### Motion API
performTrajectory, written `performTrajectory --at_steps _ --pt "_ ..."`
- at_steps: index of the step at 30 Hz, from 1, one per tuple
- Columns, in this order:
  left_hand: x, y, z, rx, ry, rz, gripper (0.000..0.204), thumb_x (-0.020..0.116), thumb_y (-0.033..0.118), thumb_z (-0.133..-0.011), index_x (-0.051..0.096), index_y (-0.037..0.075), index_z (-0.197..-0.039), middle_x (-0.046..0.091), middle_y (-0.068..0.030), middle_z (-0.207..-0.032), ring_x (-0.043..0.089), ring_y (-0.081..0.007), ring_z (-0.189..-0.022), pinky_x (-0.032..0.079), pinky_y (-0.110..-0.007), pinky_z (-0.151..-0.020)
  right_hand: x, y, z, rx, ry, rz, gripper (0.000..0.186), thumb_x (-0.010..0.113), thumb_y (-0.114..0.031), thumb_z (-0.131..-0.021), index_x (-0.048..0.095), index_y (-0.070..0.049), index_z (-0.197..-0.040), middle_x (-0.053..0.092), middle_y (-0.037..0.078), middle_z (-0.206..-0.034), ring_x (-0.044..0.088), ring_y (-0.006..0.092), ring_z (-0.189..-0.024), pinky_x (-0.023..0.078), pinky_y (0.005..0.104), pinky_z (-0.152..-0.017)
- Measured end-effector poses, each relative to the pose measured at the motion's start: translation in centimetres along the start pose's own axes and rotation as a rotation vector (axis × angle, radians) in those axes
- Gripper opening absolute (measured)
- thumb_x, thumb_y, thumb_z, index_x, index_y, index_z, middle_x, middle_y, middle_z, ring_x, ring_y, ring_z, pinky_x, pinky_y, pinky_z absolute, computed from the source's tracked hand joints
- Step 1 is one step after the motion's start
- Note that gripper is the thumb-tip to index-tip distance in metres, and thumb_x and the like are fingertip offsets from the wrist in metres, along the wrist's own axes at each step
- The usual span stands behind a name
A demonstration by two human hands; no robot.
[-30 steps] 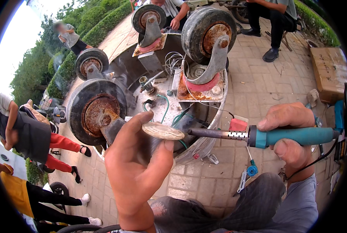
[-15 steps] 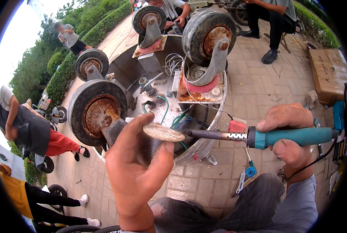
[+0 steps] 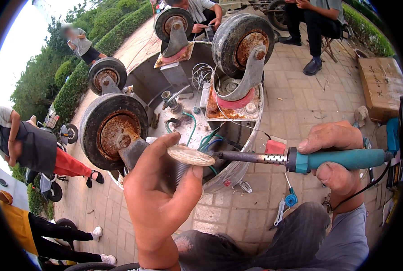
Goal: The person solders wires and components on an electric scooter's internal wiring using a soldering iron and solder wire. They also use a utility knife to strip wire insulation and apply heat shrink tubing to connections.
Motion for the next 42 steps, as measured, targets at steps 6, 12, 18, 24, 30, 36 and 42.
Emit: performTrajectory --at_steps 6,12,18,24,30,36,42 --pt "-0.06 -0.15 0.05 -0.01 -0.01 -0.007 0.043 0.07 0.0 -0.075 0.056 -0.012 -0.114 0.06 -0.0047 -0.081 0.053 -0.0056 -0.073 0.042 -0.018 -0.063 0.0 -0.04 -0.05 -0.006 -0.006 0.008 0.043 0.067 -0.026 -0.066 0.069 0.006 -0.096 0.071 0.018 -0.082 0.069 0.0204 -0.068 0.055 0.0281 -0.064" --pt "0.04 0.02 0.04 -0.013 -0.01 -0.019 0.043 0.07 0.0 -0.075 0.056 -0.012 -0.113 0.06 -0.0046 -0.08 0.053 -0.0054 -0.072 0.042 -0.018 -0.062 -0.01 -0.04 0.08 -0.002 0.0 0.006 0.043 0.067 -0.027 -0.066 0.069 0.005 -0.096 0.071 0.017 -0.082 0.069 0.0203 -0.068 0.054 0.0277 -0.063" --pt "0.11 0.06 0.02 -0.011 -0.006 -0.003 0.042 0.07 -0.001 -0.075 0.056 -0.012 -0.113 0.06 -0.0046 -0.081 0.053 -0.0055 -0.072 0.042 -0.018 -0.062 0.01 -0.13 0.1 0.012 0.004 0.007 0.043 0.066 -0.027 -0.067 0.069 0.005 -0.096 0.071 0.017 -0.083 0.069 0.0206 -0.07 0.055 0.0277 -0.064" --pt "0.12 0.09 0.08 -0.022 -0.003 0.013 0.043 0.07 -0.001 -0.074 0.056 -0.012 -0.113 0.06 -0.0044 -0.081 0.052 -0.0053 -0.072 0.041 -0.018 -0.061 0.09 -0.04 0.01 0.006 0.005 0.016 0.042 0.066 -0.027 -0.067 0.069 0.005 -0.095 0.071 0.018 -0.085 0.07 0.0213 -0.072 0.056 0.0282 -0.066" --pt "0.07 0.06 0.05 -0.027 -0.006 -0.01 0.043 0.071 0.001 -0.074 0.057 -0.012 -0.113 0.059 -0.0036 -0.081 0.051 -0.005 -0.071 0.041 -0.018 -0.061 0.15 -0.01 0.02 0.007 0.009 0.004 0.043 0.067 -0.027 -0.067 0.069 0.005 -0.095 0.071 0.019 -0.086 0.071 0.0222 -0.074 0.056 0.029 -0.069" --pt "0.0 0.13 0.02 -0.023 -0.015 -0.026 0.043 0.071 0.001 -0.074 0.057 -0.012 -0.113 0.058 -0.0028 -0.079 0.051 -0.0047 -0.07 0.04 -0.017 -0.061 0.14 0.07 -0.01 -0.006 0.01 0.01 0.043 0.067 -0.027 -0.068 0.069 0.005 -0.095 0.071 0.019 -0.086 0.071 0.0224 -0.073 0.056 0.0284 -0.067" --pt "0.03 0.28 0.06 -0.039 -0.017 -0.018 0.043 0.071 0.0 -0.075 0.056 -0.012 -0.113 0.058 -0.0024 -0.079 0.05 -0.0042 -0.07 0.039 -0.017 -0.06 0.14 0.06 -0.01 0.007 0.01 0.017 0.042 0.067 -0.027 -0.068 0.069 0.005 -0.095 0.071 0.019 -0.087 0.071 0.0221 -0.073 0.056 0.028 -0.066"
Point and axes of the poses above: each hand's wrist, its own z-axis away from the middle knuckle, its own x-axis out of the palm, y = z × x, the point moved 1 cm from there along -z, towards the middle knuckle
